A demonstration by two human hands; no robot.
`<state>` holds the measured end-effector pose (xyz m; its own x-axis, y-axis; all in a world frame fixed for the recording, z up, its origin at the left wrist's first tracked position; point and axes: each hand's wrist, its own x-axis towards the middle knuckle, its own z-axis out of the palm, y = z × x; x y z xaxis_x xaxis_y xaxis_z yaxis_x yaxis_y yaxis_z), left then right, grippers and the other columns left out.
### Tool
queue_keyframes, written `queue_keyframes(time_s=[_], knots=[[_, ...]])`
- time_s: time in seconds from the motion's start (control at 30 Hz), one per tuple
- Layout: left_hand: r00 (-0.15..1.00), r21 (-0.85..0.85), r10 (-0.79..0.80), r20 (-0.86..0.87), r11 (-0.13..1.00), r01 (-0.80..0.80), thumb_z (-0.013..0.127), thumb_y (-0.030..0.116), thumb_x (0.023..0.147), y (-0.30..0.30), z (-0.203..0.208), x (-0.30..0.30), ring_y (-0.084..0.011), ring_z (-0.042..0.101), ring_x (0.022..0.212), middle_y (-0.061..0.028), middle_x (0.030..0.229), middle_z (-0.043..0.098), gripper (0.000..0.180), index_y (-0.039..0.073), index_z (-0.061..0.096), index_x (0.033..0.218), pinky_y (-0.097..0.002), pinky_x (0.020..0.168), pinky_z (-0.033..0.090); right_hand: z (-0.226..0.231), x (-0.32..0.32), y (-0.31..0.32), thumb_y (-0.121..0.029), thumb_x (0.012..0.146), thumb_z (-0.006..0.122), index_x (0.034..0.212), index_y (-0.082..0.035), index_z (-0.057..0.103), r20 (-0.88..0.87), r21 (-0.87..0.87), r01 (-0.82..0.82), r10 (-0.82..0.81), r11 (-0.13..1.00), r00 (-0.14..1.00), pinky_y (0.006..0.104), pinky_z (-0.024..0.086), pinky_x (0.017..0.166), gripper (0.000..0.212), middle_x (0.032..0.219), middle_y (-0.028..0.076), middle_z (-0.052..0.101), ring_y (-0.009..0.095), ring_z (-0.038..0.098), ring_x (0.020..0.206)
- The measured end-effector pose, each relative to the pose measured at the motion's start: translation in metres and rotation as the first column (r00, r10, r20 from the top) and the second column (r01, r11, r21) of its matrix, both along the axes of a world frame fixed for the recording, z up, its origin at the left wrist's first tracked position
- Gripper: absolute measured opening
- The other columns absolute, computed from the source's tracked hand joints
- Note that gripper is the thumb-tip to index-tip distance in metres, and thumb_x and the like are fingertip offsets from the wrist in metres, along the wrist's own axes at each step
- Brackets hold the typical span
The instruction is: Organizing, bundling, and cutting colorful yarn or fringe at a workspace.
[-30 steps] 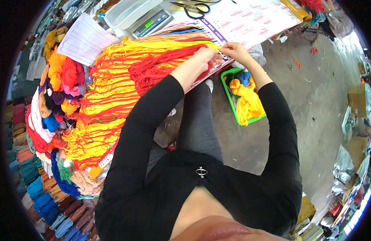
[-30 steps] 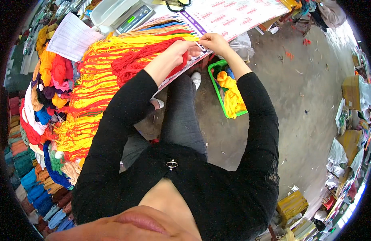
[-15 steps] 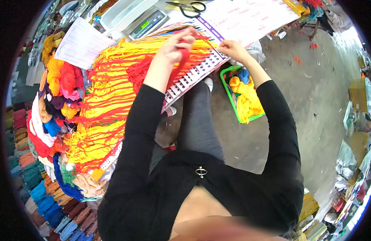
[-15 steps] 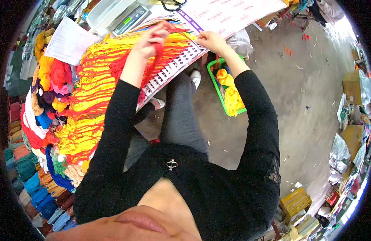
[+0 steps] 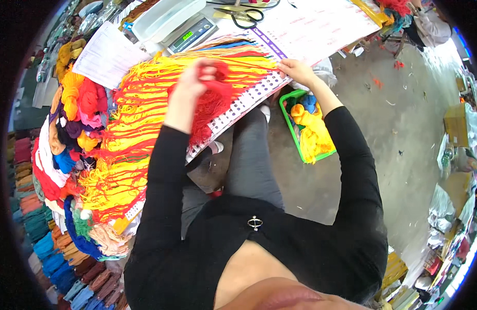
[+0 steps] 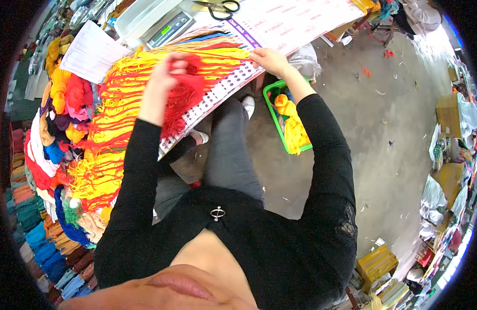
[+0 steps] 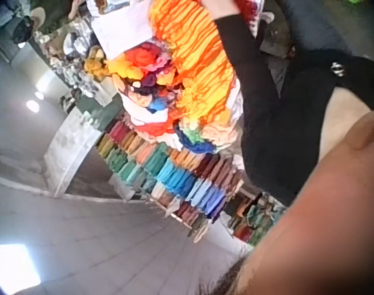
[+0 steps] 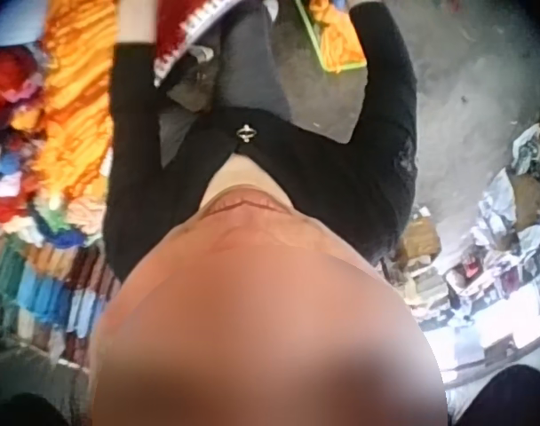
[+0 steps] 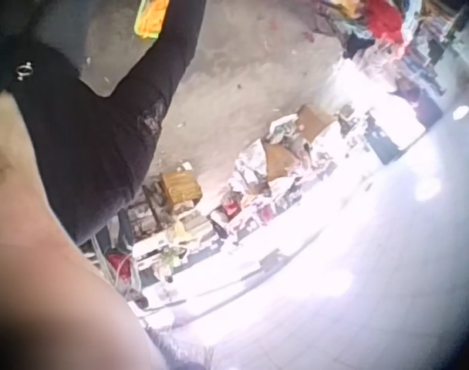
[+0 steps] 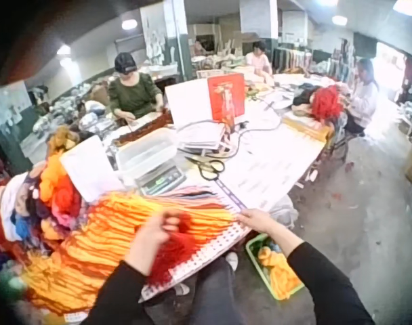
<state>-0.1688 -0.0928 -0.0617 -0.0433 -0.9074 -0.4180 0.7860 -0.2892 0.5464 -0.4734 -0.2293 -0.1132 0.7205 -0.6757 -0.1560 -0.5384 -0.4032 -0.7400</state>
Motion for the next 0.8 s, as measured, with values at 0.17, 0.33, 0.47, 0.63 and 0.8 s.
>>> queue_keyframes(time_s=[0.17, 0.33, 0.47, 0.63, 0.8], knots=[[0.705, -0.108, 0.533, 0.468, 0.826, -0.552, 0.053, 0.017, 0.088, 0.064, 0.028, 0.157, -0.0100, 0.050, 0.055, -0.0032, 0.073, 0.057, 0.026, -0.002, 0.054, 0.106, -0.0209, 0.043, 0.037, 0.012, 0.010, 0.008, -0.034, 0.089, 0.044, 0.084, -0.010, 0.062, 0.033, -0.006, 0.023, -0.023, 1.000, 0.999, 0.0289, 0.044, 0.069, 0.031, 0.072, 0.002, 0.063, 0.017, 0.060, 0.074], [0.573, -0.022, 0.331, 0.750, 0.879, -0.477, 0.056, 0.025, 0.087, 0.081, 0.043, 0.110, -0.0147, 0.062, 0.065, -0.0084, 0.092, 0.064, 0.027, 0.004, 0.061, 0.104, -0.0252, 0.049, 0.046, -0.009, -0.010, 0.014, -0.031, 0.090, 0.044, 0.090, -0.008, 0.063, 0.124, -0.034, 0.227, -0.221, 0.973, 0.967, 0.0310, 0.045, 0.066, 0.030, 0.070, 0.005, 0.063, 0.018, 0.061, 0.071], [0.898, -0.140, 0.152, 0.412, 0.985, -0.103, 0.046, 0.029, 0.093, 0.098, 0.055, -0.008, -0.0161, 0.055, 0.100, -0.0099, 0.116, 0.058, 0.034, 0.001, 0.060, 0.108, -0.0303, 0.083, 0.047, 0.027, 0.039, 0.094, -0.018, 0.091, 0.050, 0.096, -0.002, 0.061, 0.477, -0.104, 0.257, -0.178, 0.961, 0.861, 0.0258, 0.045, 0.062, 0.020, 0.071, 0.005, 0.059, 0.011, 0.055, 0.067], [0.973, -0.194, -0.126, 0.192, 0.967, 0.163, 0.041, 0.035, 0.095, 0.090, 0.051, -0.088, -0.0145, 0.056, 0.086, -0.0063, 0.104, 0.058, 0.042, 0.001, 0.053, 0.118, -0.0293, 0.071, 0.047, 0.071, 0.079, 0.168, -0.015, 0.089, 0.056, 0.092, -0.002, 0.059, 0.614, 0.499, -0.125, -0.248, 0.858, 0.749, 0.0198, 0.041, 0.057, 0.013, 0.074, -0.002, 0.056, 0.006, 0.050, 0.063], [0.989, -0.209, -0.139, -0.052, 0.970, 0.126, 0.039, 0.034, 0.096, 0.088, 0.057, -0.089, -0.0193, 0.058, 0.093, -0.0094, 0.113, 0.057, 0.042, 0.002, 0.049, 0.121, -0.0345, 0.076, 0.049, 0.074, 0.066, 0.169, -0.018, 0.090, 0.055, 0.088, -0.006, 0.056, 0.624, 0.652, -0.152, -0.413, 0.742, 0.663, 0.0158, 0.034, 0.051, 0.012, 0.073, -0.003, 0.056, 0.003, 0.050, 0.059]])
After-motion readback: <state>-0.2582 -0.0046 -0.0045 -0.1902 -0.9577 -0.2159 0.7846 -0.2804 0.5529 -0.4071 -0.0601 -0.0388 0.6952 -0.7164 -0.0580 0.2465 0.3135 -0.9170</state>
